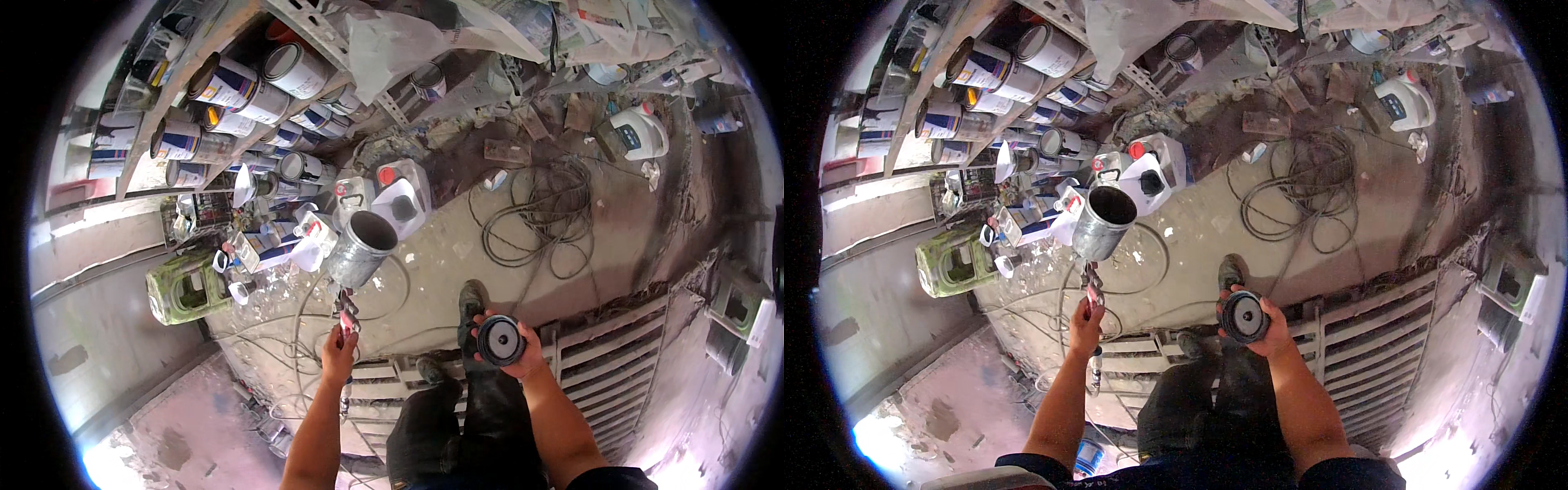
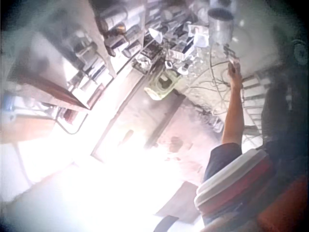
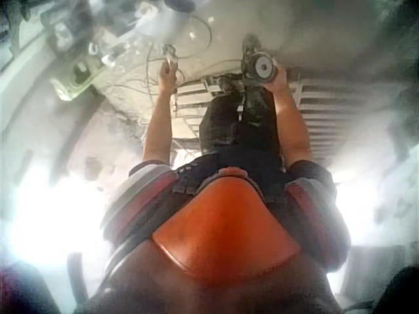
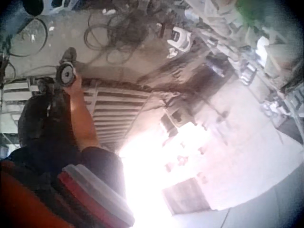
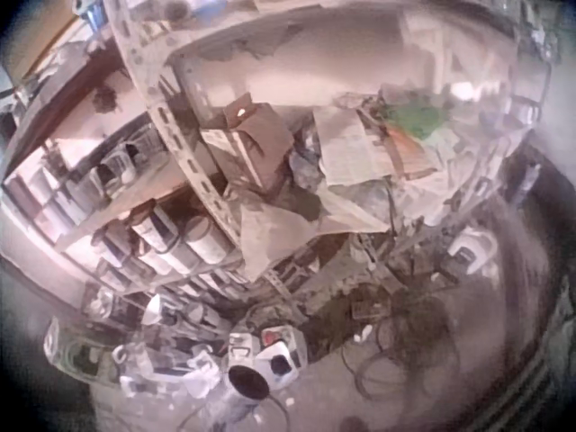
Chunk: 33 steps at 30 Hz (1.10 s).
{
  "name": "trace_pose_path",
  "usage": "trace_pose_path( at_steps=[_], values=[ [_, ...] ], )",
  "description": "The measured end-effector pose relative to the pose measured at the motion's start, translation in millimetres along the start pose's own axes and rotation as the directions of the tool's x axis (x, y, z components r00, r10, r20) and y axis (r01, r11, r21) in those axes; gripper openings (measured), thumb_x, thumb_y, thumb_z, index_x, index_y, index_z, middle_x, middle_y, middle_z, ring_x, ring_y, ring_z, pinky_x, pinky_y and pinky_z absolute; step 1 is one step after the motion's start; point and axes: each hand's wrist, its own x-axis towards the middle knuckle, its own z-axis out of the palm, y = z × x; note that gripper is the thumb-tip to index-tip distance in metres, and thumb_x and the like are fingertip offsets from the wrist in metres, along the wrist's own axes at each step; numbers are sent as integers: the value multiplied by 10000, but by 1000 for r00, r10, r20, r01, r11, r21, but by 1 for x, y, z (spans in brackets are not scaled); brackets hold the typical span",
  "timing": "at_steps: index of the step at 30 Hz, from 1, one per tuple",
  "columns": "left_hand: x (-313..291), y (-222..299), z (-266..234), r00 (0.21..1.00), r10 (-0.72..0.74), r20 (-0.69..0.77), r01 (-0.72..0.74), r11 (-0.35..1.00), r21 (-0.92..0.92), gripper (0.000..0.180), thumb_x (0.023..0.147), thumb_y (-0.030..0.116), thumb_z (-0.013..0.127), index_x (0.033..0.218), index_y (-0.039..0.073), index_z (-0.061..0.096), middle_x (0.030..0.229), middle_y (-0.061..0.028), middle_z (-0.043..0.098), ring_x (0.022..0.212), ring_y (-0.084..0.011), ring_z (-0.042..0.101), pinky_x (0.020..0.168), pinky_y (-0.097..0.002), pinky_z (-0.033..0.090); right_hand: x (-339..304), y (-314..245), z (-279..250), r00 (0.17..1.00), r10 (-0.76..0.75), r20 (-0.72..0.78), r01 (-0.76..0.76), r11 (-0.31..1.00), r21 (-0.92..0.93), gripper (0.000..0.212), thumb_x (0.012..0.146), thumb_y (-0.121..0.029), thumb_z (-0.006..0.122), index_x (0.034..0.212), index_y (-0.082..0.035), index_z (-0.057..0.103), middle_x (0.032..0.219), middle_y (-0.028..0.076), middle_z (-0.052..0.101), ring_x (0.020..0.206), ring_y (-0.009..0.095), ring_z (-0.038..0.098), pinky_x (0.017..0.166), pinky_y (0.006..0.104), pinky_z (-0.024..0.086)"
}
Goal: The person uses a spray gun to apply a coat of paint to a car bumper resting on a wooden pallet. The person then disassembles the spray gun, cleans the nozzle with a brush, and refills the gun's reservoir with paint from a bucket.
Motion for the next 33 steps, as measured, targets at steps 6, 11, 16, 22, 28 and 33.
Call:
trace_pose_path(
  at_steps=[6, 11, 16, 22, 28, 33],
  values=[
    [11, -5, 12, 987, 113, -114, -71, 946, 317, 387, 822, 191, 671, 1150, 6, 582, 797, -84, 554, 731, -193, 544, 661, -338, 446, 2, -4, -14, 1000, 3, -12, -3, 1000, -5, 692, 869, -458, 534, 1389, -37, 357, 1420, 186, 368, 1285, 364, 403, 915, 590, 464],
    [5, 6, 19, 964, 210, -164, -116, 885, 451, 476, 811, 195, 684, 1236, 26, 552, 905, -141, 556, 780, -263, 559, 699, -377, 453, 4, -10, -15, 1000, -16, 4, 16, 1000, -16, 702, 875, -461, 525, 1399, -34, 336, 1425, 189, 360, 1287, 369, 400, 925, 591, 458],
    [2, 18, 23, 956, 212, -201, -95, 876, 474, 479, 809, 169, 682, 1249, 38, 546, 885, -144, 538, 783, -280, 548, 710, -393, 450, 6, -13, -16, 999, -24, 37, 23, 999, 27, 699, 875, -437, 538, 1402, -29, 326, 1428, 191, 357, 1290, 375, 394, 929, 600, 452],
    [-3, 32, 23, 917, 333, -219, -169, 823, 543, 466, 815, 149, 678, 1247, 35, 546, 893, -149, 529, 781, -287, 545, 698, -388, 450, 7, -17, -8, 1000, -1, 13, 0, 994, 112, 643, 858, -368, 588, 1367, -46, 365, 1373, 166, 421, 1242, 337, 457, 917, 578, 470],
    [-6, 45, 24, 893, 381, -241, -184, 795, 577, 465, 814, 139, 684, 1241, 19, 545, 895, -147, 522, 776, -288, 546, 672, -384, 453, 7, -19, -13, 1000, -2, 26, 0, 996, 94, 659, 868, -389, 571, 1379, -39, 350, 1397, 177, 396, 1266, 353, 430, 929, 590, 456],
    [-9, 52, 22, 879, 413, -237, -194, 765, 614, 465, 818, 131, 679, 1248, 20, 540, 891, -142, 516, 772, -285, 544, 673, -379, 454, 9, -20, -11, 999, -4, 46, -1, 992, 128, 634, 873, -371, 570, 1366, -31, 360, 1384, 181, 404, 1253, 350, 446, 925, 584, 466]
  ],
)
